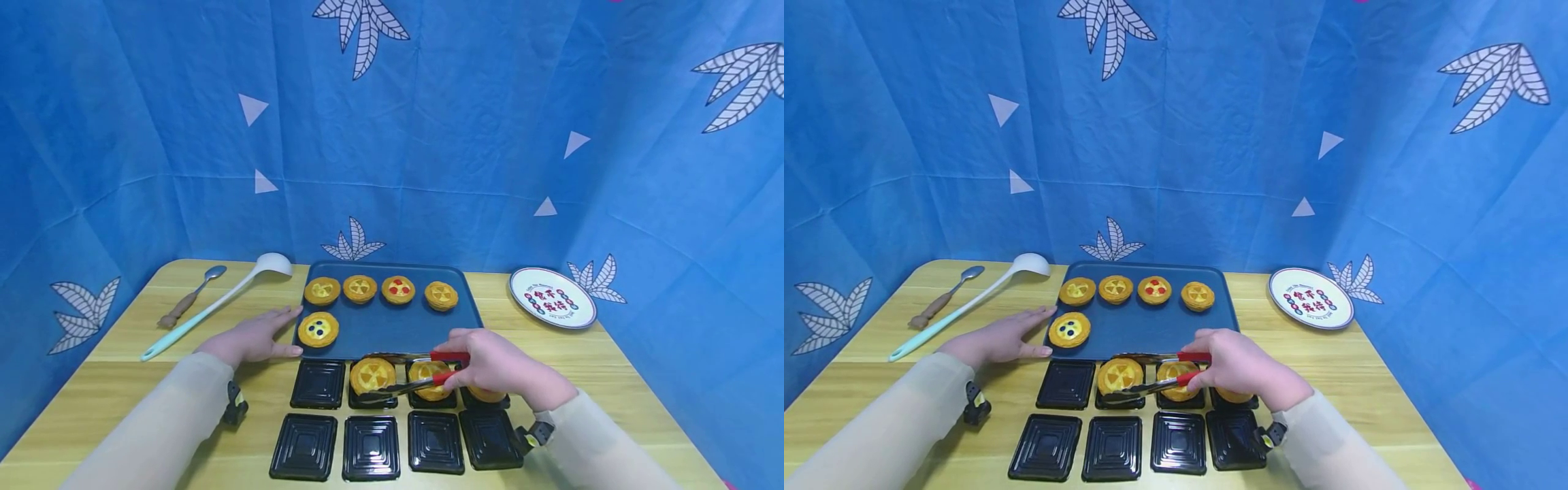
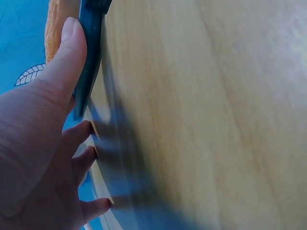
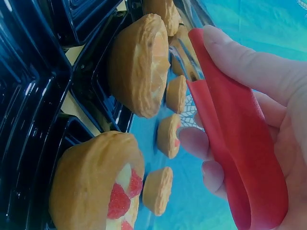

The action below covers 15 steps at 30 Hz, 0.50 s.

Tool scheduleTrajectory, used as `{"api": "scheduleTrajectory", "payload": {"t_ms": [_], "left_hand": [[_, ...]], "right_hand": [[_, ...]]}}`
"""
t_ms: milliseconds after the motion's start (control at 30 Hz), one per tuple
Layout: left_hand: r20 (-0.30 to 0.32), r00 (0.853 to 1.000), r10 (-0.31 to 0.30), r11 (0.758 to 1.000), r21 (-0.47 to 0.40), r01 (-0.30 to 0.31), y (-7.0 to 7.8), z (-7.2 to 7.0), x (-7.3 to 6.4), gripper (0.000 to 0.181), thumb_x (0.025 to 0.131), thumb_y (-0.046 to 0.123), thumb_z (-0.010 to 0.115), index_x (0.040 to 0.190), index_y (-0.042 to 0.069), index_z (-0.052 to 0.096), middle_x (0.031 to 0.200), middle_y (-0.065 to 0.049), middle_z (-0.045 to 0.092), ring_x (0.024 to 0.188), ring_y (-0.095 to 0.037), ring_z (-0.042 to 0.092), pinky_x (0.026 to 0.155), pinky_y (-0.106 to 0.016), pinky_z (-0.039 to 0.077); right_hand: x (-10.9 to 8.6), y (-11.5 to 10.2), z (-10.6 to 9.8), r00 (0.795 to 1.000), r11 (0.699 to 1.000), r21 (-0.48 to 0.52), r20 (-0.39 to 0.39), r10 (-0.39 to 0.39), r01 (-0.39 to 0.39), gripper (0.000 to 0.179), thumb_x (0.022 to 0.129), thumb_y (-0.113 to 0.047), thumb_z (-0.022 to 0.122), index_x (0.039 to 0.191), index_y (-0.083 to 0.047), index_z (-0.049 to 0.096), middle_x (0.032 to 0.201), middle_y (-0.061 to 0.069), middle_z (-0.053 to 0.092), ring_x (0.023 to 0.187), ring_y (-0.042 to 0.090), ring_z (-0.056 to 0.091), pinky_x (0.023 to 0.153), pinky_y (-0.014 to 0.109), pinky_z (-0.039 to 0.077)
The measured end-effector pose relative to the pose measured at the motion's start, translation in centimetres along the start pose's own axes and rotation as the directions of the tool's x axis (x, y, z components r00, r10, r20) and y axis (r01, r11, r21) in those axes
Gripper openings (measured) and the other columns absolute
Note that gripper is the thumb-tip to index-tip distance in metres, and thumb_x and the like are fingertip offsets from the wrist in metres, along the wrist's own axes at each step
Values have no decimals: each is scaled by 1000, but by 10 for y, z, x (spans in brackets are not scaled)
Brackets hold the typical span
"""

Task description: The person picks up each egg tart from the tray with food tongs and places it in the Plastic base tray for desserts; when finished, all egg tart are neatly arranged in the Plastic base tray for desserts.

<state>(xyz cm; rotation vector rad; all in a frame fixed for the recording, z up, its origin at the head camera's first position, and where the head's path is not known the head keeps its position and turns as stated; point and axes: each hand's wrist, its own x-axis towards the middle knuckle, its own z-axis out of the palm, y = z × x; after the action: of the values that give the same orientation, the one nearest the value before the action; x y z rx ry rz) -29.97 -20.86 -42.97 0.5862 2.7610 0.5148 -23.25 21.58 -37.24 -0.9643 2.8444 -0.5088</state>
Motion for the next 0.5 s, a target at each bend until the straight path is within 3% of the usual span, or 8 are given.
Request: {"api": "scheduleTrajectory", "payload": {"t_ms": [233, 500], "left_hand": [[0, 1000, 4, 1000, -6, -4, 1, -1, 0, 98, 87, 62, 63, 158, 10, 21, 158, -27, 19, 140, -53, 20, 109, -68, 20], [-2, 1000, 10, 1000, -8, -10, 0, -1, -1, 99, 87, 62, 63, 158, 8, 22, 157, -29, 19, 139, -54, 21, 109, -69, 21]], "right_hand": [[3, -2, -13, 999, 996, 77, 0, 44, -44, 60, 72, -41, 88, 125, -19, 70, 103, -7, 57, 84, 15, 53, 62, 29, 50], [32, -15, -31, 990, 995, 79, -122, 77, -67, 75, 71, -47, 88, 133, -11, 64, 127, 9, 58, 100, 26, 59, 75, 38, 55]]}}
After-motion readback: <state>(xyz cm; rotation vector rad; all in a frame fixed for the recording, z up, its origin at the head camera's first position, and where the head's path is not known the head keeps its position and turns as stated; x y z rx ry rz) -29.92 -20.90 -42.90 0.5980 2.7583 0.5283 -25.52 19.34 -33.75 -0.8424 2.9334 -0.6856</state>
